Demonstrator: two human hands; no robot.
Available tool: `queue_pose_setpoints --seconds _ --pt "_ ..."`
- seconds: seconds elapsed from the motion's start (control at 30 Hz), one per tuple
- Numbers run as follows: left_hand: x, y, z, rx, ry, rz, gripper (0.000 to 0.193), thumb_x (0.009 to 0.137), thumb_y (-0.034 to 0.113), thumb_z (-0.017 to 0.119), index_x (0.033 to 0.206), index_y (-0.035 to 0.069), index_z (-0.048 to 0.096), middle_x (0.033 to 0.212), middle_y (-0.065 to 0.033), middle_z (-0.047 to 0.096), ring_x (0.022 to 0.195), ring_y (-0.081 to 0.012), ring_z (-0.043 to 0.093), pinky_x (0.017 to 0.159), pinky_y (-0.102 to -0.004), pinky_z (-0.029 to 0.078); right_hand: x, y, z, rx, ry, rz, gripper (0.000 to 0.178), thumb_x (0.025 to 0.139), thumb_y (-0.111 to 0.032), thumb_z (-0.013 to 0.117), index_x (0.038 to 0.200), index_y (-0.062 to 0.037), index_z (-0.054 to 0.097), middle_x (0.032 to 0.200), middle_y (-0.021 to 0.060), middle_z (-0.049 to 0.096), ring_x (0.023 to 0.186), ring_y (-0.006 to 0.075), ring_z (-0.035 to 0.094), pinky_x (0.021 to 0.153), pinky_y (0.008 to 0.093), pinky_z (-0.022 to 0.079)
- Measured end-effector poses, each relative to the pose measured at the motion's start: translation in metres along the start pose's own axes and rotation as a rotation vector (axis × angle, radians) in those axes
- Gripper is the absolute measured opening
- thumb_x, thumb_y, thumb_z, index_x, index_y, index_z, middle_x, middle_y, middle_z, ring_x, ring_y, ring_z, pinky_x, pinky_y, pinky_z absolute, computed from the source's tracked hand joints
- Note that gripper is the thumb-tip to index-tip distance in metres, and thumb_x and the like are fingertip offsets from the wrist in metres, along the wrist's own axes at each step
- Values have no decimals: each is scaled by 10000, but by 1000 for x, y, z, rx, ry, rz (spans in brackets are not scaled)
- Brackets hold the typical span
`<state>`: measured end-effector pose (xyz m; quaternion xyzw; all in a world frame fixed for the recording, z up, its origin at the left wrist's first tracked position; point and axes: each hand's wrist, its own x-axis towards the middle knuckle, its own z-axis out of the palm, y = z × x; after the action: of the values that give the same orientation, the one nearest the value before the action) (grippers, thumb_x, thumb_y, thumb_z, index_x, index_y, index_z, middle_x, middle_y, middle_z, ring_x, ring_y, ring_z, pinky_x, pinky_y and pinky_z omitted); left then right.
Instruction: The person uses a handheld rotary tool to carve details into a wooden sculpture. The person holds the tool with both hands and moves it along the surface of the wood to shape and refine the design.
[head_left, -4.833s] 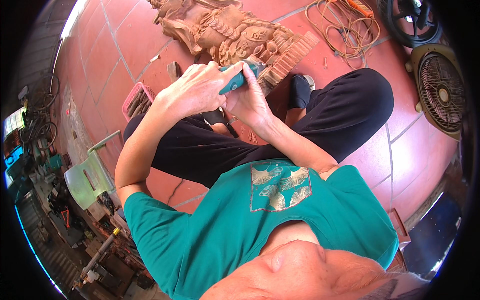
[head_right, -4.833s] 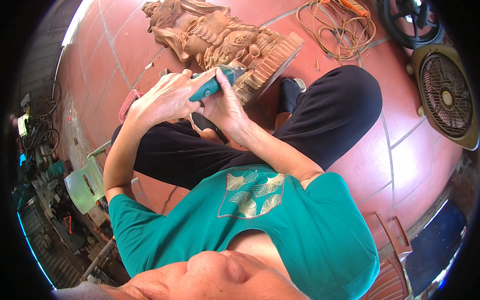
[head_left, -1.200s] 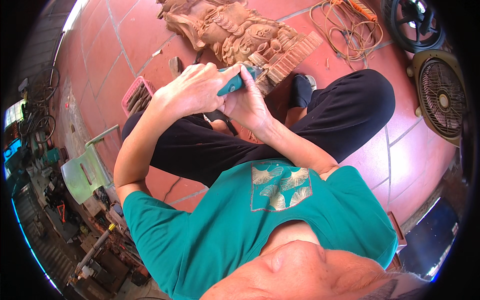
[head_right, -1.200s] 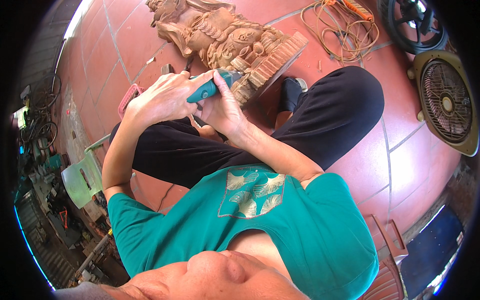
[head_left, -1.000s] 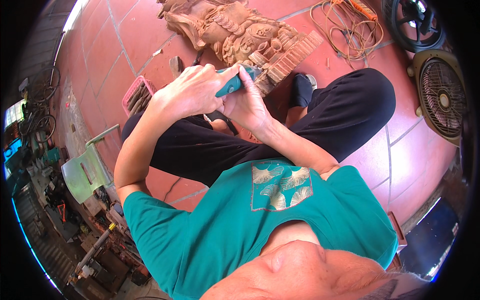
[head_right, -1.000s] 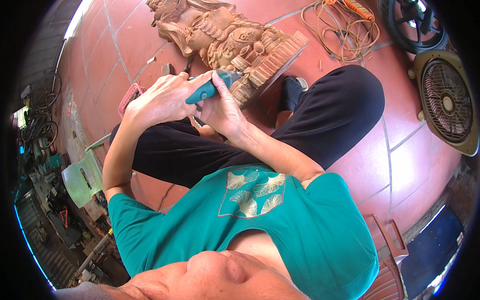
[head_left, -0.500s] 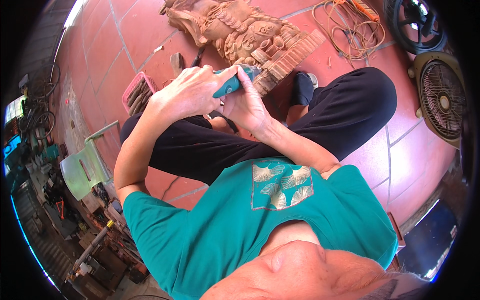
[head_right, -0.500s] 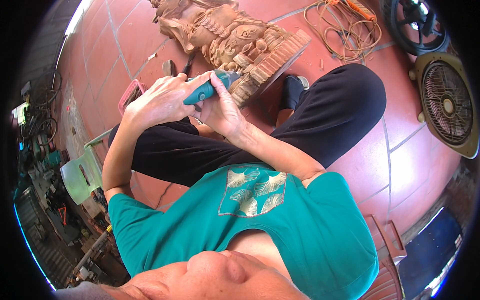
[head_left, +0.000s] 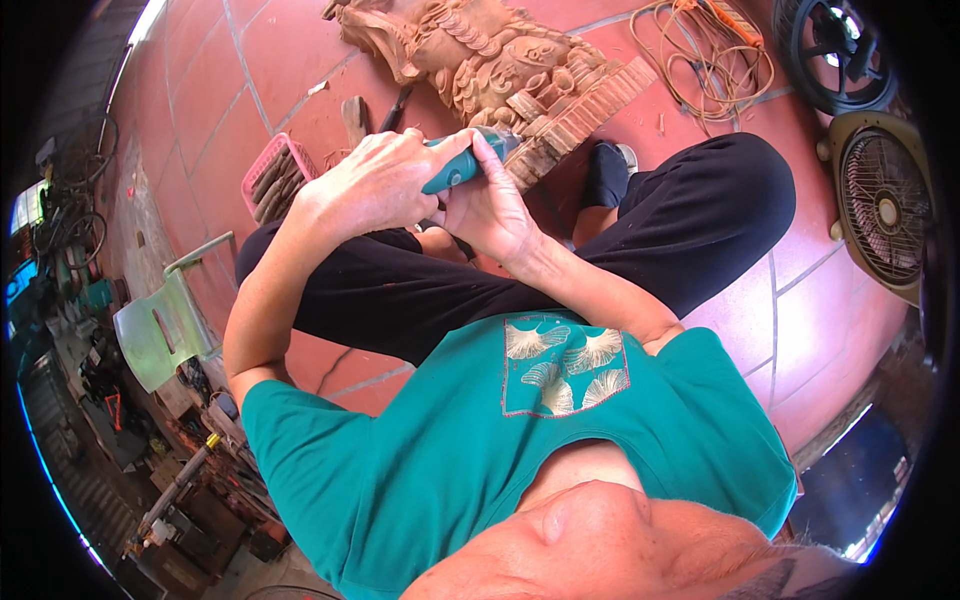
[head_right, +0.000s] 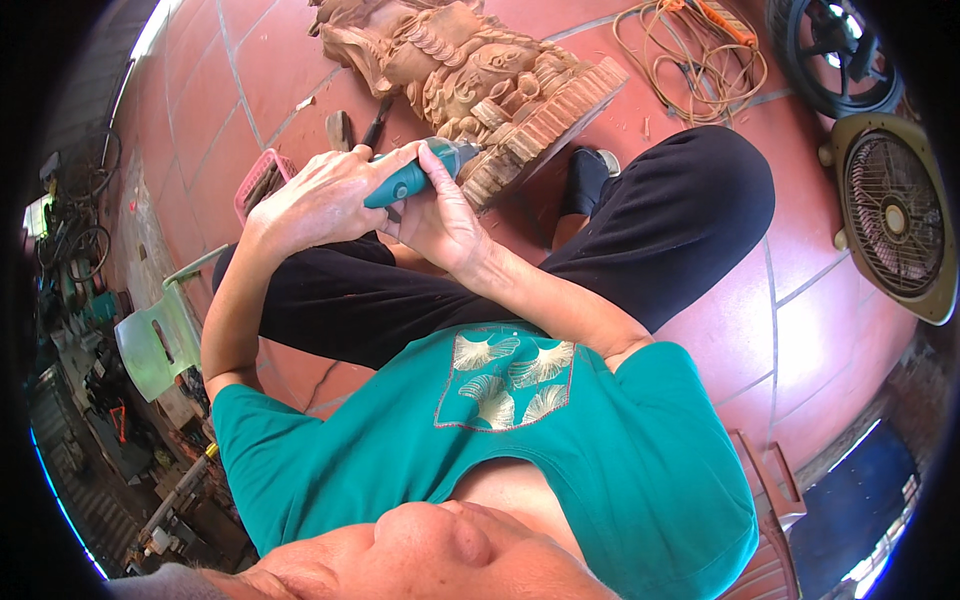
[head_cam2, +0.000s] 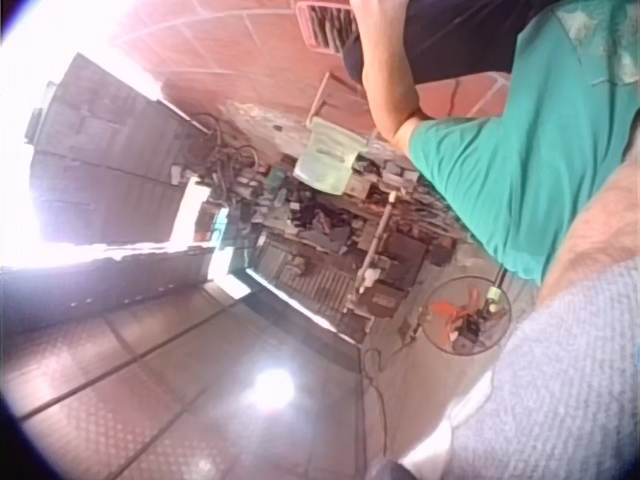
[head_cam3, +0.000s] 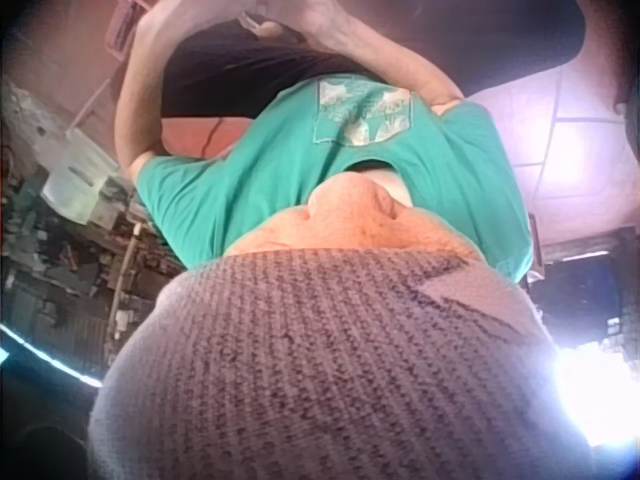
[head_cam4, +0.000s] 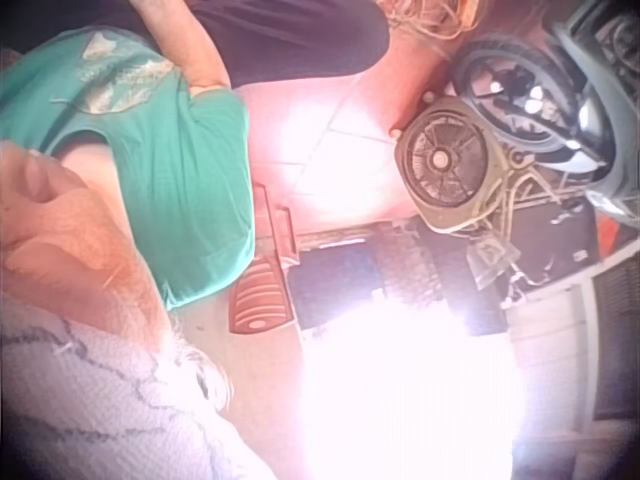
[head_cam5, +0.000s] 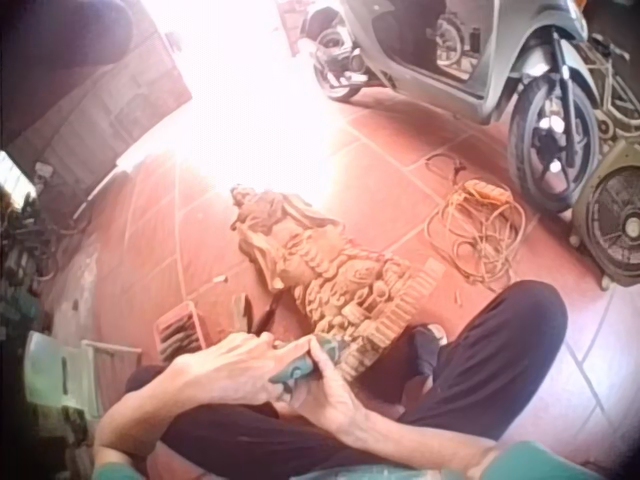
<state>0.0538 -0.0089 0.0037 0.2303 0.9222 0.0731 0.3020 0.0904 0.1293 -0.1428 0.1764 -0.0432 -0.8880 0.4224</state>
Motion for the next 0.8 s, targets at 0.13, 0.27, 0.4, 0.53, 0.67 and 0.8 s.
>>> queue_pose_setpoints --seconds 0.13,0.27,0.4,0.53,0.67,0.8 --pt "-3 -1 3 22 18 13 783 789 122 710 1512 128 410 1013 -238 671 960 -415 650 835 -509 525 0 2 -1 6 -4 10 542 1000 -530 596 1392 -162 531 1421 53 586 1287 234 559 1108 524 421" --pt "-4 -2 4 5 4 -10 781 788 125 714 1508 128 411 1015 -237 668 974 -414 648 845 -507 524 0 2 -3 7 -3 16 522 1002 -526 595 1379 -170 538 1419 53 586 1291 240 557 1105 535 420" --pt "-6 -2 5 0 1 -11 778 787 132 720 1502 131 413 1010 -231 667 983 -416 645 856 -508 523 0 4 -5 13 -12 14 494 1008 -522 588 1360 -178 549 1412 51 591 1291 244 558 1099 546 421" --pt "-5 6 -3 -35 -59 -58 778 789 137 725 1502 136 413 1001 -225 665 984 -418 643 864 -509 524 0 4 -7 20 -10 11 474 1013 -515 584 1350 -182 555 1404 51 596 1287 243 561 1092 548 425" --pt "-7 -1 7 -4 -15 -22 769 792 130 723 1498 129 417 1037 -223 675 988 -410 645 867 -510 525 1 5 -8 29 1 26 458 1014 -510 587 1343 -192 559 1392 49 605 1282 243 565 1089 550 427" --pt "-8 -2 9 -5 -1 -3 760 798 124 722 1495 120 420 1065 -218 685 994 -402 648 861 -507 528 1 7 -11 34 -11 27 452 1011 -513 589 1338 -200 562 1380 46 612 1277 241 568 1086 542 432"
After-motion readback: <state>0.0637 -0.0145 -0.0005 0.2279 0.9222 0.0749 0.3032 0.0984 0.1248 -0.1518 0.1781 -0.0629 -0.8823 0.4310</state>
